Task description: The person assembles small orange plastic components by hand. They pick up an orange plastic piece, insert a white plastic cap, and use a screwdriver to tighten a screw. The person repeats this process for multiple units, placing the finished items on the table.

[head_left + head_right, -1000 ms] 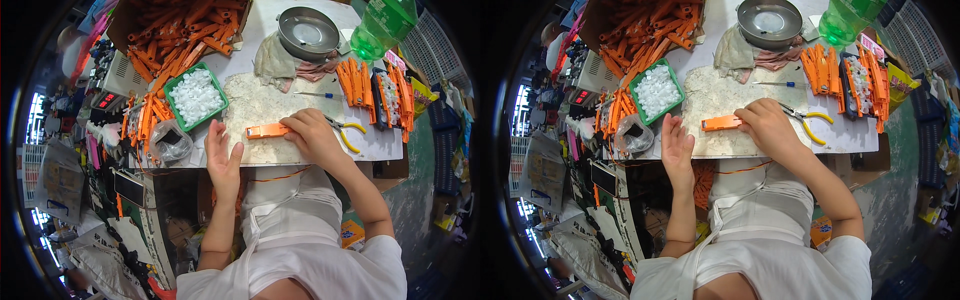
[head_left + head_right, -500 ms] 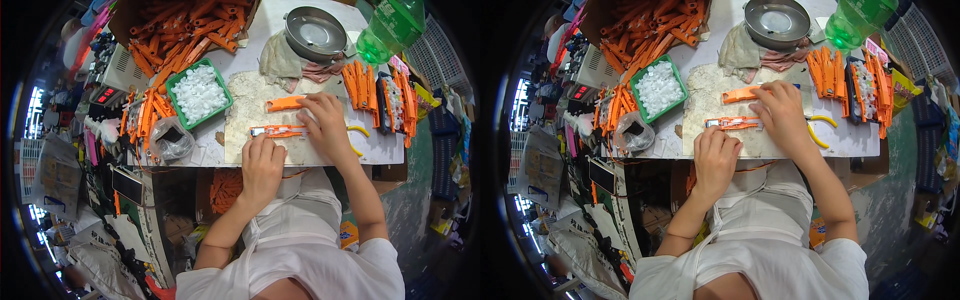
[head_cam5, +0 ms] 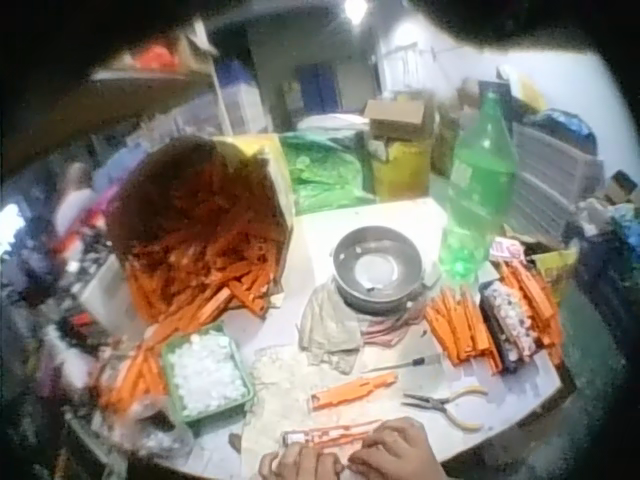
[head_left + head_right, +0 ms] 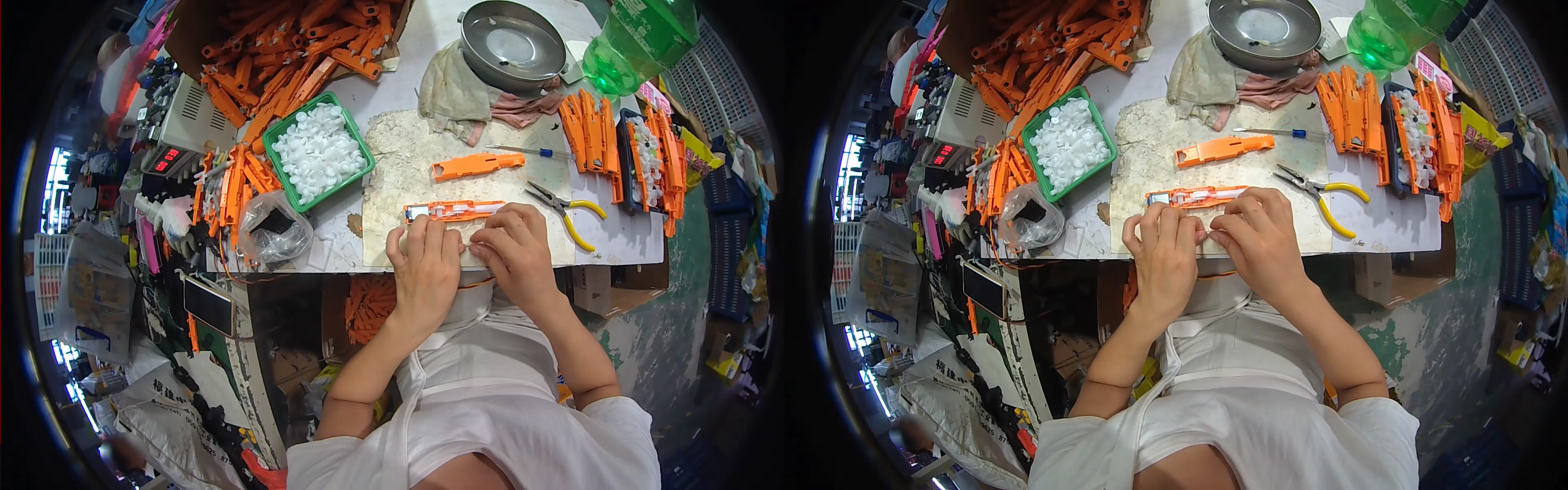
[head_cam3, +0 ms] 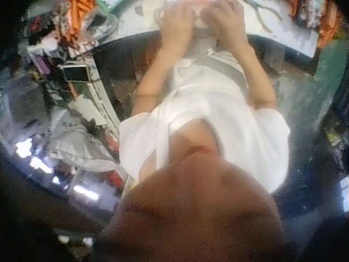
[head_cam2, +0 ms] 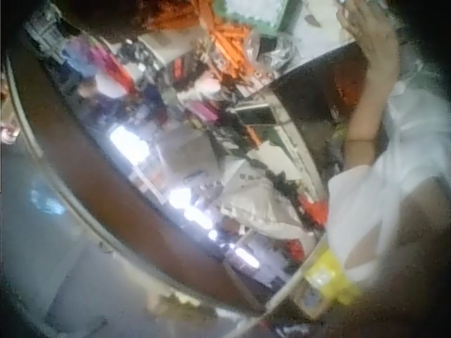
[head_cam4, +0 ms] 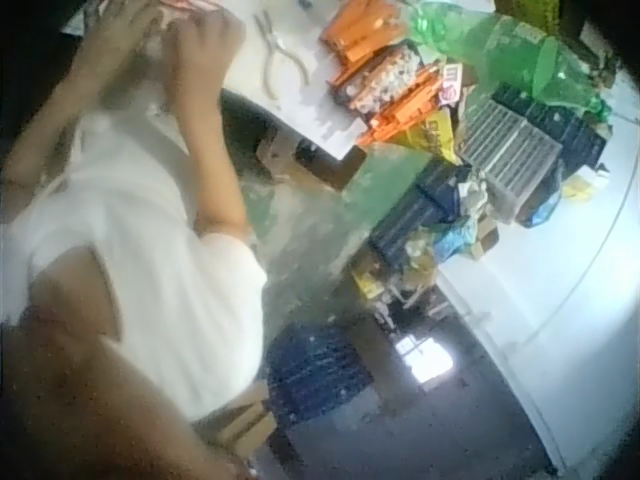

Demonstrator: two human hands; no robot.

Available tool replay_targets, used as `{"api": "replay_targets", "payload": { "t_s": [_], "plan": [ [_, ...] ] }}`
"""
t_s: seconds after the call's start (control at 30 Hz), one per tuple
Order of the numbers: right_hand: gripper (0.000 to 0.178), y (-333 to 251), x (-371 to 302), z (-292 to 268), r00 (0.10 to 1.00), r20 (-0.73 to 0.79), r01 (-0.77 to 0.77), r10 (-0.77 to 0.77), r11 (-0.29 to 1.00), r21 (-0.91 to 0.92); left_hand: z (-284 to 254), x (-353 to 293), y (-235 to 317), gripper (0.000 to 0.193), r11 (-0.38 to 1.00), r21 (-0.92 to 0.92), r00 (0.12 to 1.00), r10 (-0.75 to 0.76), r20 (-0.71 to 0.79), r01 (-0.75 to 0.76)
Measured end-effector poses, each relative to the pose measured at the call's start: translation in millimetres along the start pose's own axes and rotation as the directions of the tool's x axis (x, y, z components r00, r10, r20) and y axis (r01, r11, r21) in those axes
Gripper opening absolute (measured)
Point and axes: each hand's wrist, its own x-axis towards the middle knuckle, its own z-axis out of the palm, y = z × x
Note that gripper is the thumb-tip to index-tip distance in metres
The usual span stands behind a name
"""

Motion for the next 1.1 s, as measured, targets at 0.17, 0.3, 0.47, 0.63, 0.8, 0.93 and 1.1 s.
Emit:
{"api": "replay_targets", "payload": {
  "t_s": [0.17,0.3,0.47,0.63,0.8,0.93,1.1],
  "plan": [
    [0.015,-1.0,1.8,3.1,0.996,0.079,0.037,-0.032,0.998,-0.060,1.4,0.3,-0.8,0.009,0.999,0.038,1.000,0.024,-0.013,-0.024],
    [0.017,-3.1,3.2,4.8,0.980,0.177,0.122,-0.088,0.975,-0.187,3.3,-3.0,-1.5,0.011,0.999,0.046,1.000,0.012,0.003,-0.012],
    [0.017,-13.1,4.4,7.4,0.961,0.261,0.190,-0.092,0.905,-0.381,-0.8,-2.0,-5.0,0.012,1.000,0.013,1.000,0.025,0.009,-0.025],
    [0.017,-13.8,2.1,7.4,0.962,0.260,0.173,-0.079,0.915,-0.364,-9.5,-0.7,-9.0,0.012,0.990,-0.143,1.000,0.002,-0.002,-0.002],
    [0.020,-15.1,3.8,3.8,0.977,0.205,0.098,-0.061,0.980,-0.175,-10.3,-2.6,-13.1,0.011,0.974,-0.225,1.000,-0.013,-0.016,0.009],
    [0.020,-10.5,4.2,6.3,0.984,0.177,0.061,-0.037,0.989,-0.134,-12.7,-0.5,-9.9,0.011,0.962,-0.270,0.999,-0.031,-0.013,0.026],
    [0.014,-7.8,4.8,1.3,0.997,0.081,0.027,-0.016,0.990,-0.137,-13.2,-4.9,-13.1,0.012,0.964,-0.263,0.997,-0.057,-0.050,0.042]
  ]
}}
